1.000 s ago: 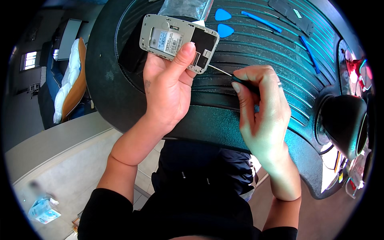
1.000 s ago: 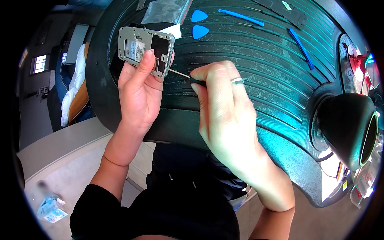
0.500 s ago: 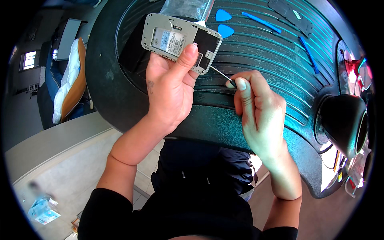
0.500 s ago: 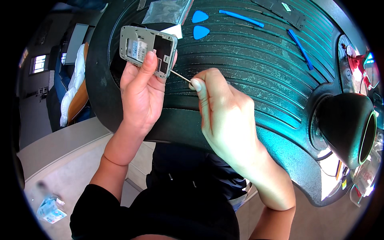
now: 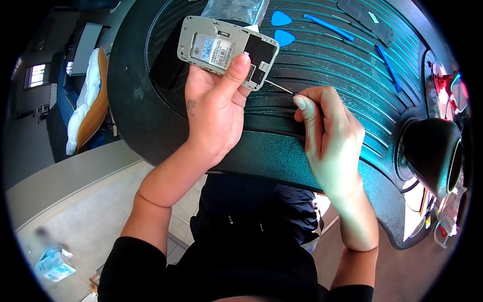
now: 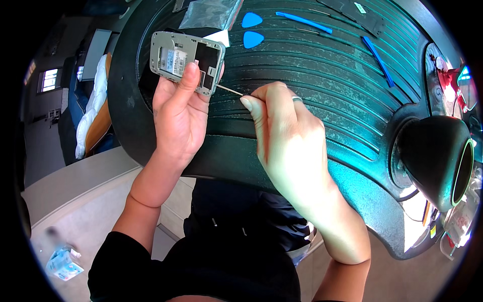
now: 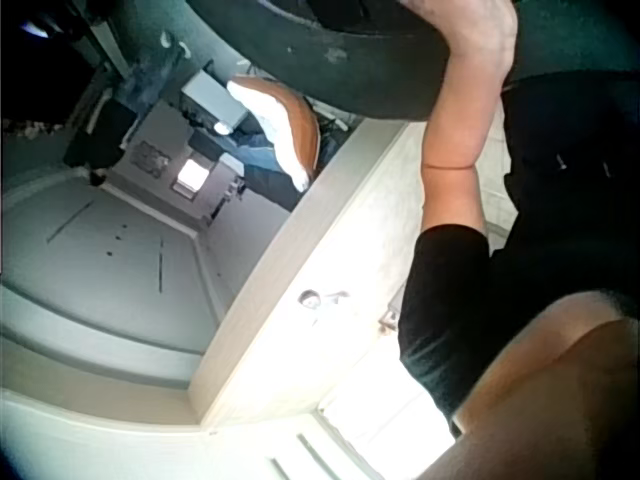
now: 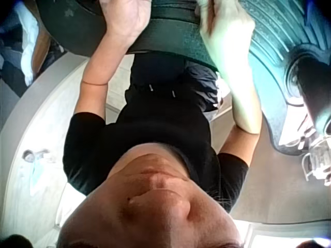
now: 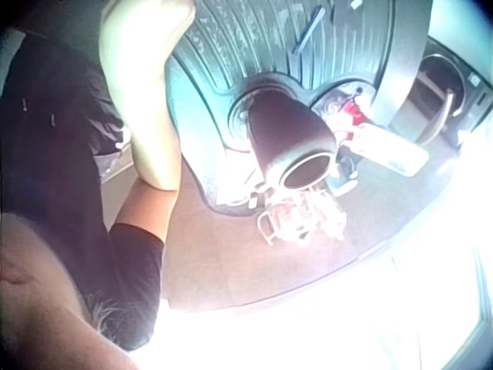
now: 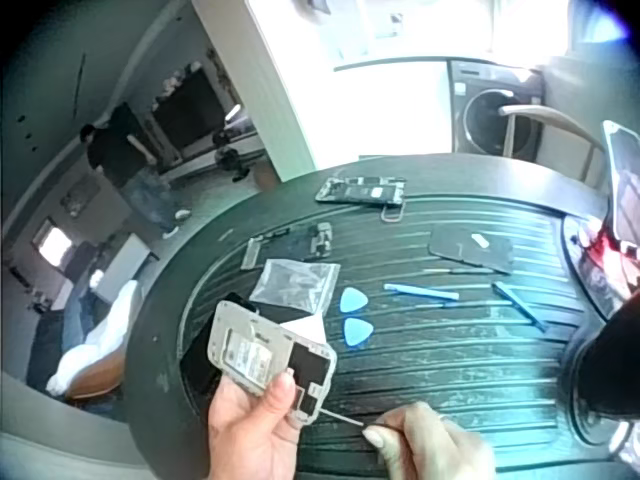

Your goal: The person disassembles a white smartphone using a screwdriver and plastic pry tools, removes the battery, and reassembles the device. The person handles the phone, battery, and tools on a round table.

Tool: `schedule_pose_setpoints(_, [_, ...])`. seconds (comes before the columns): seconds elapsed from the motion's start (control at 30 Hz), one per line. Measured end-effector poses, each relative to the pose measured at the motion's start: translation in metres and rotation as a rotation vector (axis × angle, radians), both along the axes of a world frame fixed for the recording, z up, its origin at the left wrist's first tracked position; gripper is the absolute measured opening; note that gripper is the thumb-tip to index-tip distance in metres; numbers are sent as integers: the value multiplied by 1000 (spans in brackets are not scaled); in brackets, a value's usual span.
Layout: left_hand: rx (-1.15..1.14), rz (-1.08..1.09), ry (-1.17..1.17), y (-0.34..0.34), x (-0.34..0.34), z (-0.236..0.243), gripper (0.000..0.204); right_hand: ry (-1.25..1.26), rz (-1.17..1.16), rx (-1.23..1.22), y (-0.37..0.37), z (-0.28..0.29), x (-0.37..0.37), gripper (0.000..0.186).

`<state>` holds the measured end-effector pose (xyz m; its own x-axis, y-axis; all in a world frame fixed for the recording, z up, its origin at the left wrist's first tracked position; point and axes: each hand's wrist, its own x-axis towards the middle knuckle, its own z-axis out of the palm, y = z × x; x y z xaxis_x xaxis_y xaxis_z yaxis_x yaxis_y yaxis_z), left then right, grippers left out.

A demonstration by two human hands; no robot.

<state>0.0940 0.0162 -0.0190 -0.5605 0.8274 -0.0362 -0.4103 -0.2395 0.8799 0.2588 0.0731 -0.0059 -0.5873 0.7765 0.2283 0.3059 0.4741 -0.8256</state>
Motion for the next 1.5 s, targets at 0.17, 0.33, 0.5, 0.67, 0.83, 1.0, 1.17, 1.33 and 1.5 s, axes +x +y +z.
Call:
schedule_pose_setpoints(0.17, [-9,-8,0,-1,-1,0,33,35,50,-43,4,0,-2,14])
schedule_pose_setpoints(0.33, [-38,-10,-43,0,-2,0,34,171,0,-11,1,-7,-5,23])
schedule_pose_setpoints(0.5, [-29,-10,-21,0,-1,-1,35,146,-19,147,3,-4,-4,14])
schedule_pose_setpoints(0.67, [-18,-10,-18,0,0,-1,35,-111,-14,67,-1,-6,0,16])
schedule_pose_setpoints(0.83, [-35,0,-29,0,0,0,34,104,28,-20,0,-1,-5,19])
schedule_pose_setpoints(1.0, [-15,-38,-40,2,3,5,34,147,-15,31,-1,-5,-5,19])
schedule_pose_setpoints(1.17, [-17,-50,-27,1,4,2,34,39,-46,71,-1,-2,-4,17])
schedule_pose_setpoints(1.33, [-33,-28,-27,-1,1,-1,34,-56,-33,42,1,-4,-2,23])
schedule_pose_setpoints(1.5, [-32,-31,-25,-1,1,0,35,-5,1,-29,0,-3,-2,23])
